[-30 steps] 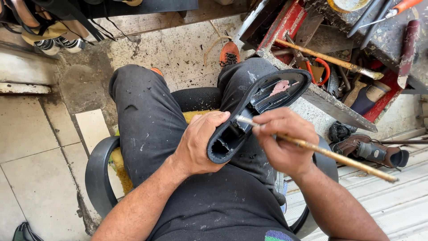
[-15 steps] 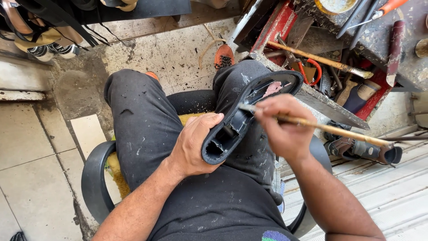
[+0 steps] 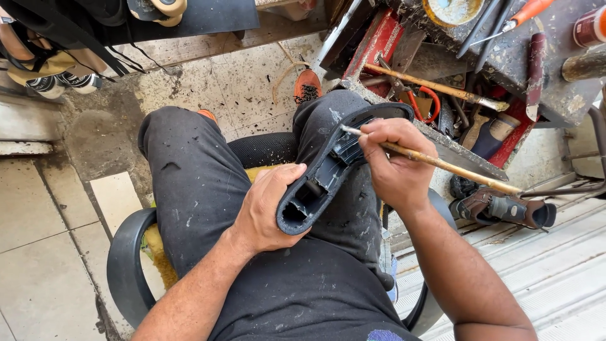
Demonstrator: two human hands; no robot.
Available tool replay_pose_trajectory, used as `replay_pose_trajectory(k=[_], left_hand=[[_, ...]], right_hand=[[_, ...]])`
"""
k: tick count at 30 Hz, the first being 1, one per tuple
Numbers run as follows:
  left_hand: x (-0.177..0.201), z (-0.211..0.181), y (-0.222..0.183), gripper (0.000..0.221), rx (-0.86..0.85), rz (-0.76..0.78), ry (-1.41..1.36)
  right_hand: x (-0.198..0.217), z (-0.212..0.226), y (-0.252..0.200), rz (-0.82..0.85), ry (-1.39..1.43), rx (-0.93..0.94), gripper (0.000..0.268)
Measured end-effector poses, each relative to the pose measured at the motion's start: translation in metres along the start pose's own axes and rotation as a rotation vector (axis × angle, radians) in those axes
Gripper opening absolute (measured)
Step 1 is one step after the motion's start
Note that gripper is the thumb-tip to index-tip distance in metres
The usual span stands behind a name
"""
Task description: Scraping the inner surface of a shoe sole with a tool and applying a liquid primer or adhesive with a brush.
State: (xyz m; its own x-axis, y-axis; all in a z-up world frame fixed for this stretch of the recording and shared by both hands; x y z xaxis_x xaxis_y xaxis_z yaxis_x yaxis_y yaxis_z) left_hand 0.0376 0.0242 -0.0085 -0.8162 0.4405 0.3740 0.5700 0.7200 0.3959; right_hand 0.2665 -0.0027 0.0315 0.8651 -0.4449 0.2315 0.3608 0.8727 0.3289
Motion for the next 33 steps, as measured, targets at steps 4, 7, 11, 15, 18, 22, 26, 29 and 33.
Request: replay_pose_trajectory(k=[4, 7, 11, 15, 18, 22, 26, 29, 33], left_hand=[[0.000, 0.000, 0.000, 0.069, 0.013, 0.004, -0.015], [0.000, 0.001, 0.000, 0.070, 0.030, 0.010, -0.042], [0.010, -0.008, 0.006, 0.071, -0.022, 0.007, -0.052], [0.013, -0.009, 0.009, 0.071, -0.012, 0.044, -0.142], [0.014, -0.011, 0.012, 0.071, 0.018, 0.022, -0.163], [0.007, -0.004, 0.002, 0.073, 0.047, 0.042, -0.107], [0.007, -0.001, 0.002, 0.073, 0.053, 0.042, -0.077], [0.008, -0.003, 0.007, 0.070, 0.024, 0.045, -0.085], [0.011, -0.007, 0.015, 0.066, 0.037, 0.066, -0.088]], right_hand=[[0.005, -0.008, 0.002, -0.032, -0.062, 0.046, 0.019], [-0.005, 0.000, -0.001, 0.036, 0.024, -0.004, 0.020], [0.025, 0.010, 0.028, 0.079, 0.170, -0.076, 0.021], [0.089, -0.014, 0.107, -0.124, -0.195, 0.011, 0.019], [0.115, -0.065, 0.159, -0.138, -0.363, -0.051, 0.017], [0.118, -0.104, 0.194, -0.054, -0.612, -0.139, 0.014], [0.115, -0.118, 0.200, -0.031, -0.836, -0.175, 0.012], [0.118, -0.120, 0.204, -0.132, -0.735, -0.318, 0.008], [0.140, -0.147, 0.205, -0.293, -0.579, -0.263, 0.012]])
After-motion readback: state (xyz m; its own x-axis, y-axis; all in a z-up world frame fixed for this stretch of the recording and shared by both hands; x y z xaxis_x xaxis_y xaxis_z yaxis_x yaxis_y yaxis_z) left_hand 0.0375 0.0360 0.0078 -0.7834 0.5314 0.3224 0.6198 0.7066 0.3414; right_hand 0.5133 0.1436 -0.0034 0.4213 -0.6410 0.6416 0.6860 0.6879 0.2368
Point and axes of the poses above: each hand's wrist, its own y-axis towards the middle knuckle, its own x-axis out of the back of the hand, z = x × y, the point moved 2 cm from there along y, towards the middle knuckle, and after that the axes turned 5 degrees about -x, right-handed, at the moved point
